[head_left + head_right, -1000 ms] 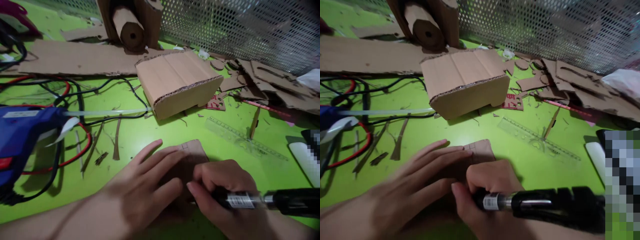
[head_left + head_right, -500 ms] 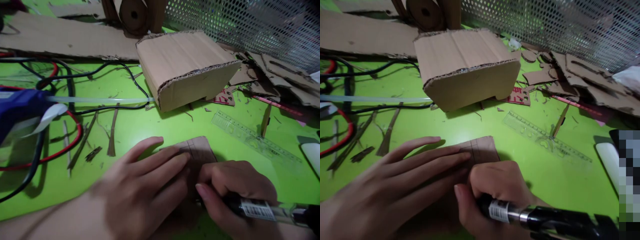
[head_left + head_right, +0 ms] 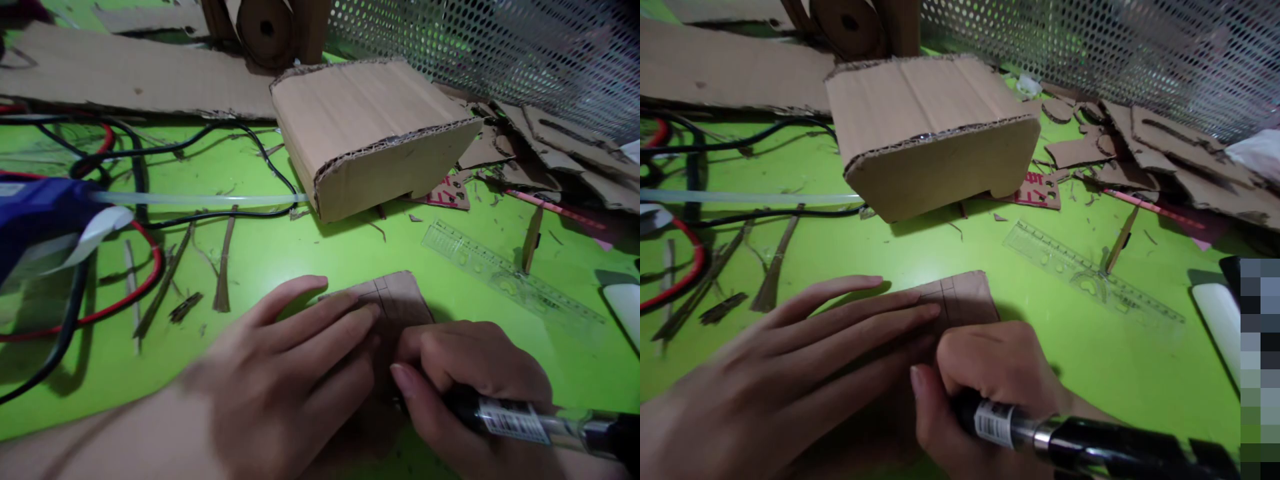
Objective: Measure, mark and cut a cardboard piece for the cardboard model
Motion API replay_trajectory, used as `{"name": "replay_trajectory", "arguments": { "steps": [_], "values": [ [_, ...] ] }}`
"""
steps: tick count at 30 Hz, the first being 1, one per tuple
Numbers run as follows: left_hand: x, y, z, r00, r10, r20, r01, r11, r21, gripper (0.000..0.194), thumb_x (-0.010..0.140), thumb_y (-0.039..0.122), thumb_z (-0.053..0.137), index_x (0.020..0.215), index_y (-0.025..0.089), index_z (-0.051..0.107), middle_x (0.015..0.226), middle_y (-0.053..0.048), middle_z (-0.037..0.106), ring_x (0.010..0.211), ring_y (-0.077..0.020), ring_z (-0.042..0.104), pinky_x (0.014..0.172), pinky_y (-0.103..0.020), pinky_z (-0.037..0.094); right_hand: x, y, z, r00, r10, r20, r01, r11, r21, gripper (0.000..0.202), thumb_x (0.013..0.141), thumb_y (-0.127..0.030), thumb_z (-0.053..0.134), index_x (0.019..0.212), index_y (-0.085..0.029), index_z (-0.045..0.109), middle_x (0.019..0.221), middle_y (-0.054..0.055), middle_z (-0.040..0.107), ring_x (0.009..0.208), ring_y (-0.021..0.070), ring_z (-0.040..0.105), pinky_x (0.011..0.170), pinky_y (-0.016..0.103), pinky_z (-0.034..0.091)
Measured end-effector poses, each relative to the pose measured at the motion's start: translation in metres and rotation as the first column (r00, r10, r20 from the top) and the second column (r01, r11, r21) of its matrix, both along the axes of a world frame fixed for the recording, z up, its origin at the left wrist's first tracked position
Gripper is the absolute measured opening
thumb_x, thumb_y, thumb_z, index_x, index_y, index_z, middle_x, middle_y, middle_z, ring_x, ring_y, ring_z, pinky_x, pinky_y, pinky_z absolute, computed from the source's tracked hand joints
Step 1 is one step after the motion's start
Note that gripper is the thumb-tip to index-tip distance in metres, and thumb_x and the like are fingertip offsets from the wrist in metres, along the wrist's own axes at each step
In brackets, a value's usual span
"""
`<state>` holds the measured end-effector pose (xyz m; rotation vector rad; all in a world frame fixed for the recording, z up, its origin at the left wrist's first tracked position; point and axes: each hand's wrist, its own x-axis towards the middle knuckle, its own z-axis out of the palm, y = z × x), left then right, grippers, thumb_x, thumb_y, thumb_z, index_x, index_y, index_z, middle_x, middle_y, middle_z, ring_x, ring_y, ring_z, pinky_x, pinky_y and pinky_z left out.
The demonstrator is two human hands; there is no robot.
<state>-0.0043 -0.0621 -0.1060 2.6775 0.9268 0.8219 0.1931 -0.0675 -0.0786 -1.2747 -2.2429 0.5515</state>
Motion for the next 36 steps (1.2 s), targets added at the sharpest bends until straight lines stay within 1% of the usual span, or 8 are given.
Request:
{"name": "replay_trajectory", "arguments": {
  "steps": [4,9,13,19,22,28,33,36],
  "values": [
    [0.002,0.0,-0.004,1.0,-0.007,-0.018,0.008,0.998,0.059,0.031,0.103,0.037,0.035,0.101,0.024,0.063,0.117,0.003,0.071,0.122,-0.0089,0.055,0.119,-0.026,0.021,0.0,0.003,0.0,0.999,-0.006,-0.034,0.005,0.999,-0.04,0.038,0.085,-0.019,0.05,0.052,-0.02,0.03,0.043,-0.006,0.049,0.037,0.0041,0.035,0.038,0.019,0.029],
    [0.002,0.0,-0.003,0.999,-0.003,-0.034,0.005,0.998,0.057,0.034,0.104,0.035,0.031,0.101,0.024,0.063,0.118,0.003,0.07,0.124,-0.0086,0.053,0.118,-0.026,0.021,0.001,0.001,0.001,0.999,0.0,-0.033,-0.002,0.998,-0.057,0.036,0.085,-0.018,0.05,0.055,-0.02,0.031,0.043,-0.007,0.045,0.039,0.0042,0.036,0.039,0.019,0.026],
    [0.0,0.002,-0.002,0.999,-0.021,-0.044,0.023,0.999,0.037,0.03,0.103,0.036,0.036,0.101,0.024,0.063,0.12,0.003,0.069,0.125,-0.009,0.052,0.118,-0.026,0.021,0.0,0.0,0.001,0.999,-0.011,-0.043,0.008,0.998,-0.065,0.037,0.084,-0.019,0.05,0.055,-0.02,0.026,0.042,-0.007,0.044,0.038,0.0042,0.035,0.039,0.02,0.025],
    [0.001,0.001,-0.004,0.999,-0.004,-0.037,0.006,0.998,0.066,0.031,0.103,0.036,0.034,0.1,0.023,0.063,0.12,0.002,0.07,0.125,-0.0097,0.053,0.118,-0.026,0.022,-0.002,0.001,0.001,0.999,-0.009,-0.038,0.007,0.999,-0.052,0.036,0.082,-0.016,0.049,0.055,-0.02,0.026,0.042,-0.007,0.043,0.039,0.004,0.037,0.041,0.018,0.028],
    [0.001,0.001,-0.003,0.999,-0.002,-0.037,0.004,0.998,0.06,0.032,0.103,0.037,0.035,0.1,0.023,0.064,0.119,0.003,0.07,0.125,-0.0095,0.054,0.119,-0.025,0.021,-0.001,0.001,0.001,0.999,-0.009,-0.042,0.007,0.999,-0.042,0.035,0.082,-0.016,0.049,0.055,-0.02,0.027,0.041,-0.007,0.043,0.039,0.0043,0.037,0.04,0.019,0.027],
    [-0.004,0.004,0.002,0.993,-0.081,-0.084,0.081,0.997,0.0,0.023,0.099,0.037,0.046,0.106,0.023,0.062,0.124,0.002,0.068,0.127,-0.0103,0.052,0.119,-0.025,0.019,0.0,0.002,0.002,0.999,-0.002,-0.039,0.001,1.0,-0.016,0.034,0.081,-0.015,0.05,0.054,-0.019,0.029,0.041,-0.007,0.044,0.039,0.0041,0.035,0.039,0.02,0.025],
    [0.0,0.0,-0.005,1.0,-0.006,-0.018,0.007,0.998,0.059,0.031,0.103,0.037,0.033,0.102,0.023,0.061,0.118,0.002,0.07,0.123,-0.0098,0.054,0.118,-0.027,0.022,-0.002,0.002,0.002,0.999,-0.017,-0.044,0.016,1.0,-0.024,0.035,0.08,-0.015,0.048,0.054,-0.02,0.027,0.04,-0.007,0.041,0.038,0.0048,0.034,0.039,0.02,0.025],
    [0.002,-0.002,-0.008,1.0,0.007,-0.007,-0.007,0.997,0.072,0.031,0.104,0.037,0.032,0.103,0.023,0.06,0.118,0.001,0.07,0.124,-0.01,0.054,0.118,-0.027,0.023,-0.002,0.003,0.002,0.999,-0.022,-0.036,0.021,1.0,-0.021,0.034,0.079,-0.014,0.049,0.053,-0.019,0.026,0.04,-0.007,0.039,0.038,0.0041,0.033,0.039,0.019,0.026]
  ]
}}
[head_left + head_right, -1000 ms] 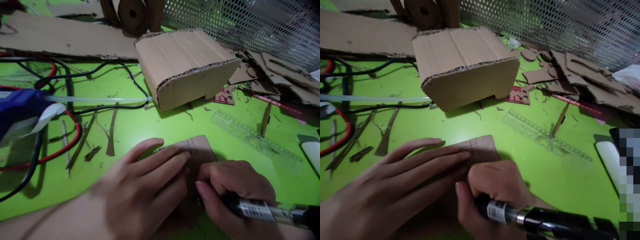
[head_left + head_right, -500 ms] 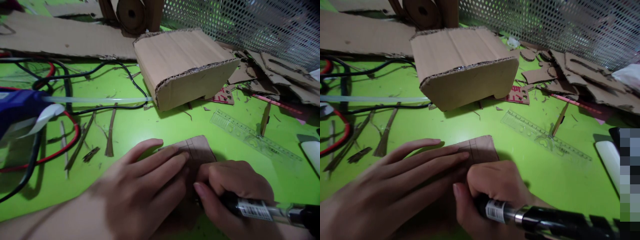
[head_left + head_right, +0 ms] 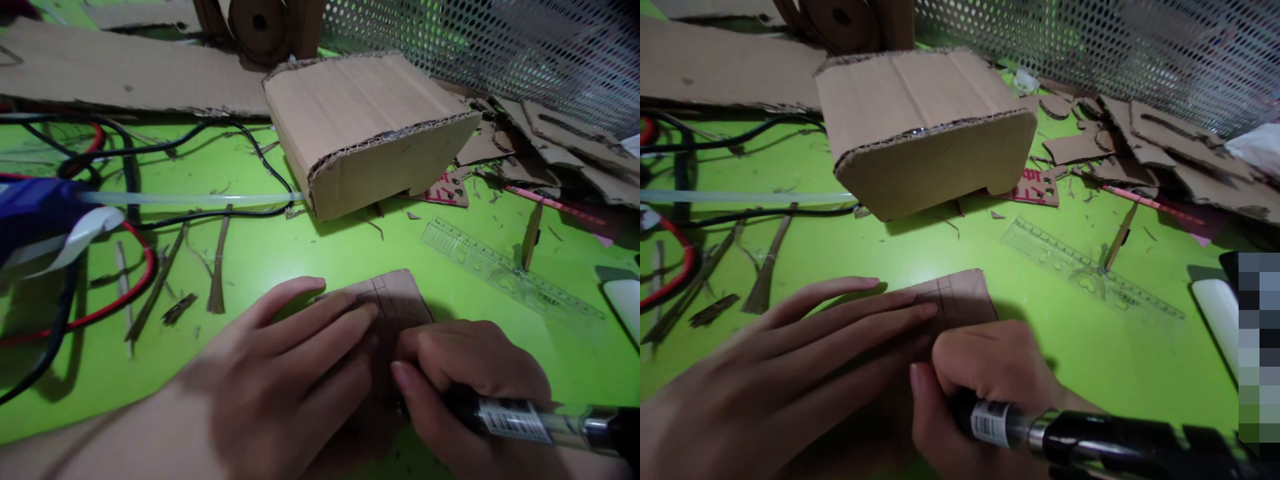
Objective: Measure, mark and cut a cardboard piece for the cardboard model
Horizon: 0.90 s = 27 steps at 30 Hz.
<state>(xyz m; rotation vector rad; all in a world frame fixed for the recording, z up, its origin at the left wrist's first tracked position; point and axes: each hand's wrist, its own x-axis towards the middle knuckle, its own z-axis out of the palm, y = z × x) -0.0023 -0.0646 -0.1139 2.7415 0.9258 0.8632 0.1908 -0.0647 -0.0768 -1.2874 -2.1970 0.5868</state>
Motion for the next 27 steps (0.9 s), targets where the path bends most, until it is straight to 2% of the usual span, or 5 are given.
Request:
{"name": "replay_trajectory", "arguments": {
  "steps": [14,23,27],
  "values": [
    [-0.0033,0.0029,0.0005,1.0,-0.021,-0.008,0.021,1.0,-0.013,0.029,0.103,0.037,0.035,0.105,0.023,0.06,0.12,0.001,0.069,0.126,-0.0095,0.053,0.119,-0.026,0.023,0.0002,-0.0008,-0.0003,1.0,-0.004,-0.004,0.004,1.0,-0.012,0.035,0.079,-0.013,0.047,0.054,-0.02,0.023,0.041,-0.007,0.033,0.037,0.0046,0.029,0.037,0.019,0.023],
    [-0.0027,0.0026,0.0005,1.0,-0.021,-0.01,0.021,1.0,0.005,0.03,0.103,0.037,0.035,0.107,0.022,0.06,0.12,0.0,0.069,0.125,-0.0104,0.053,0.118,-0.028,0.025,-0.0013,-0.0032,0.0038,0.999,0.007,-0.039,-0.01,0.997,-0.081,0.035,0.08,-0.013,0.044,0.057,-0.02,0.019,0.044,-0.007,0.028,0.038,0.0045,0.028,0.038,0.018,0.023],
    [-0.0064,0.0047,0.0075,0.997,-0.068,-0.044,0.065,0.996,-0.069,0.024,0.101,0.031,0.042,0.112,0.02,0.06,0.125,-0.001,0.068,0.127,-0.0116,0.052,0.119,-0.027,0.022,-0.0023,-0.0017,0.0019,0.999,0.003,-0.039,-0.006,0.997,-0.078,0.035,0.079,-0.012,0.044,0.057,-0.02,0.019,0.043,-0.007,0.027,0.038,0.004,0.028,0.037,0.017,0.023]
  ]
}}
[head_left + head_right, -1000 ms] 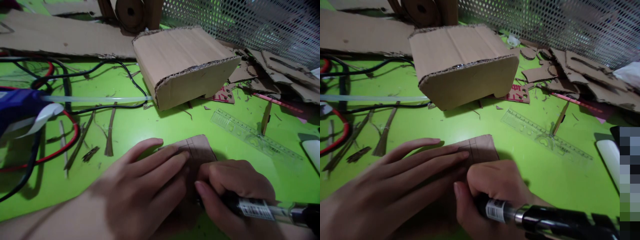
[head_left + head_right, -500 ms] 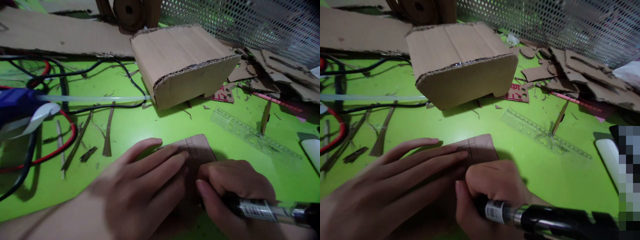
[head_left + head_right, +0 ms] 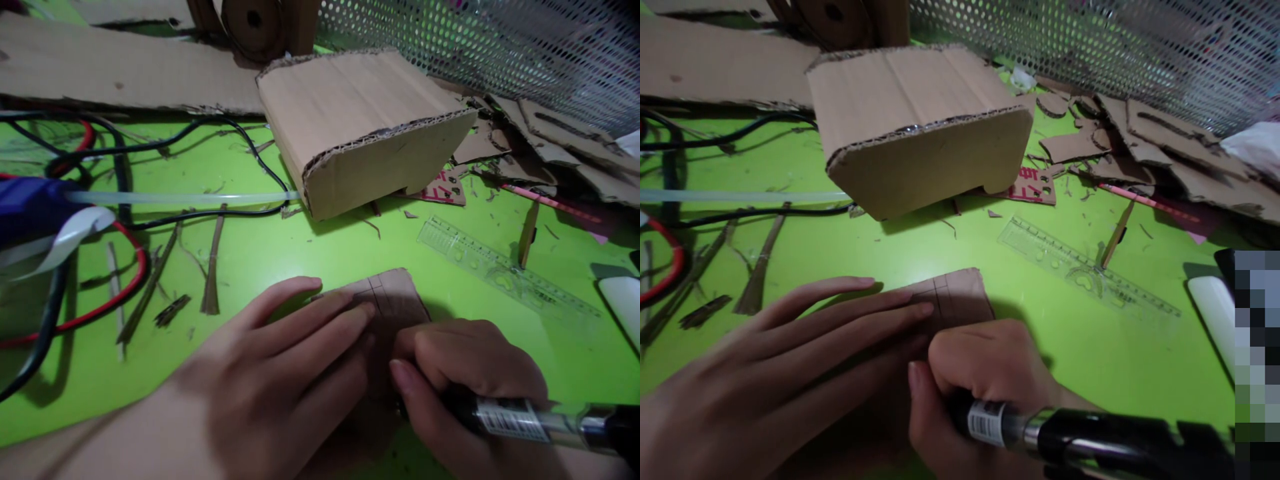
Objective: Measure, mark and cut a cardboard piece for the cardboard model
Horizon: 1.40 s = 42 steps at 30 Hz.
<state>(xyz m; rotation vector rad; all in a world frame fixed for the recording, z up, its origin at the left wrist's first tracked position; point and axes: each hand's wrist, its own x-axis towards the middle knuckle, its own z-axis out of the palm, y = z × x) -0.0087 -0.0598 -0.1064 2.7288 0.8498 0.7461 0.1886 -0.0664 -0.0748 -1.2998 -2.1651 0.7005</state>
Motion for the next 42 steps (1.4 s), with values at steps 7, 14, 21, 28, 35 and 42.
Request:
{"name": "replay_trajectory", "arguments": {
  "steps": [7,14,21,28,35,42],
  "values": [
    [-0.003,-0.001,0.004,0.999,-0.035,-0.025,0.035,0.999,-0.011,0.026,0.1,0.03,0.044,0.116,0.018,0.06,0.127,-0.004,0.066,0.129,-0.013,0.049,0.119,-0.028,0.021,0.001,0.001,-0.002,1.0,0.001,0.023,-0.001,1.0,-0.013,0.034,0.082,-0.012,0.043,0.056,-0.019,0.022,0.044,-0.008,0.031,0.038,0.0032,0.028,0.037,0.017,0.021],
    [-0.002,-0.001,-0.004,0.999,0.004,-0.051,-0.001,0.999,0.045,0.032,0.102,0.038,0.035,0.113,0.023,0.062,0.129,0.0,0.065,0.13,-0.0108,0.045,0.12,-0.028,0.021,-0.002,0.002,0.002,0.999,0.034,0.041,-0.037,0.998,0.058,0.032,0.08,-0.01,0.039,0.056,-0.019,0.019,0.043,-0.008,0.029,0.039,0.0027,0.027,0.039,0.017,0.02],
    [-0.003,0.001,-0.001,0.997,-0.012,-0.079,0.017,0.998,0.061,0.03,0.102,0.036,0.036,0.114,0.022,0.059,0.127,0.0,0.066,0.129,-0.0115,0.045,0.12,-0.029,0.02,0.001,0.001,-0.001,0.999,0.037,0.031,-0.038,0.999,0.038,0.033,0.081,-0.011,0.04,0.057,-0.019,0.019,0.044,-0.008,0.032,0.039,0.0024,0.029,0.039,0.016,0.021],
    [0.001,-0.002,-0.001,0.998,0.036,-0.052,-0.032,0.996,0.084,0.029,0.103,0.038,0.034,0.111,0.022,0.057,0.122,0.0,0.068,0.126,-0.0109,0.047,0.118,-0.029,0.024,0.001,0.001,0.0,0.998,0.065,-0.01,-0.064,0.997,0.034,0.034,0.081,-0.01,0.041,0.059,-0.019,0.017,0.046,-0.008,0.029,0.04,0.003,0.026,0.039,0.017,0.019],
    [0.005,-0.002,-0.01,0.997,0.068,0.046,-0.073,0.988,0.135,0.032,0.104,0.035,0.03,0.108,0.022,0.059,0.115,0.0,0.07,0.122,-0.0104,0.05,0.117,-0.029,0.026,0.004,-0.001,-0.002,0.997,0.069,0.037,-0.07,0.998,0.005,0.035,0.085,-0.012,0.043,0.059,-0.02,0.021,0.047,-0.008,0.031,0.04,0.0033,0.028,0.039,0.017,0.021],
    [-0.001,-0.002,-0.006,0.999,0.03,0.038,-0.03,0.999,0.01,0.028,0.102,0.041,0.039,0.106,0.025,0.062,0.12,0.004,0.069,0.126,-0.0084,0.048,0.12,-0.026,0.022,0.004,-0.001,-0.002,0.997,0.075,0.014,-0.075,0.997,0.007,0.036,0.084,-0.012,0.043,0.06,-0.02,0.018,0.048,-0.008,0.03,0.042,0.0034,0.027,0.04,0.017,0.022]
  ]
}}
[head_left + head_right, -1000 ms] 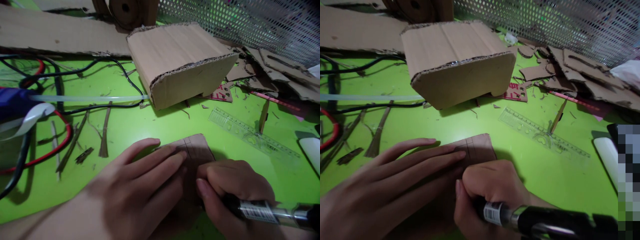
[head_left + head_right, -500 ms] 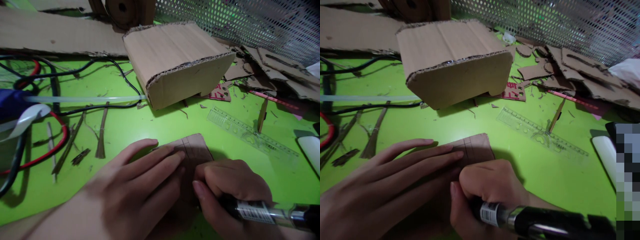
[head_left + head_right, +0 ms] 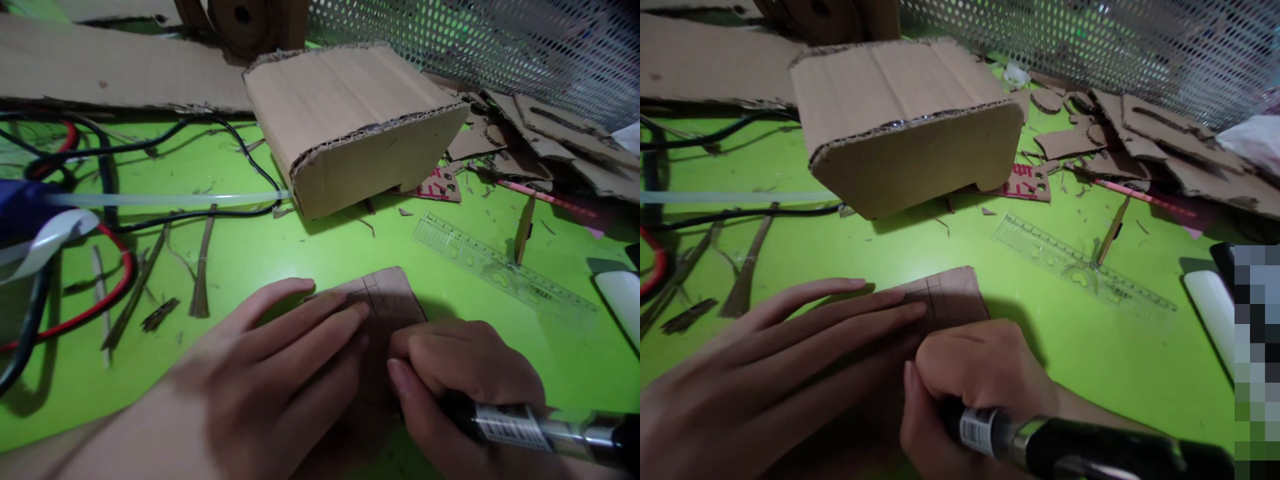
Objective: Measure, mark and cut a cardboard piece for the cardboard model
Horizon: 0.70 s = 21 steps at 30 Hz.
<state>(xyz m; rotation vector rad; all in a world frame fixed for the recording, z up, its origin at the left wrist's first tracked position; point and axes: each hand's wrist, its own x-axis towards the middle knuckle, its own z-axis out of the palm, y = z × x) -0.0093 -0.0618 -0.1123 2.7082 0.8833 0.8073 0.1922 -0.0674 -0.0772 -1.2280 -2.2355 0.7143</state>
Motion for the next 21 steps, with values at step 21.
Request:
{"name": "replay_trajectory", "arguments": {
  "steps": [21],
  "values": [
    [0.002,0.0014,0.0035,0.999,-0.032,-0.035,0.032,0.999,0.004,0.024,0.101,0.033,0.042,0.11,0.023,0.061,0.124,0.001,0.066,0.128,-0.0103,0.045,0.121,-0.028,0.018,-0.0009,-0.0011,-0.0016,0.995,-0.001,-0.098,-0.007,0.996,-0.086,0.037,0.083,-0.009,0.041,0.062,-0.021,0.014,0.049,-0.008,0.026,0.041,0.0039,0.025,0.039,0.019,0.021]
  ]
}}
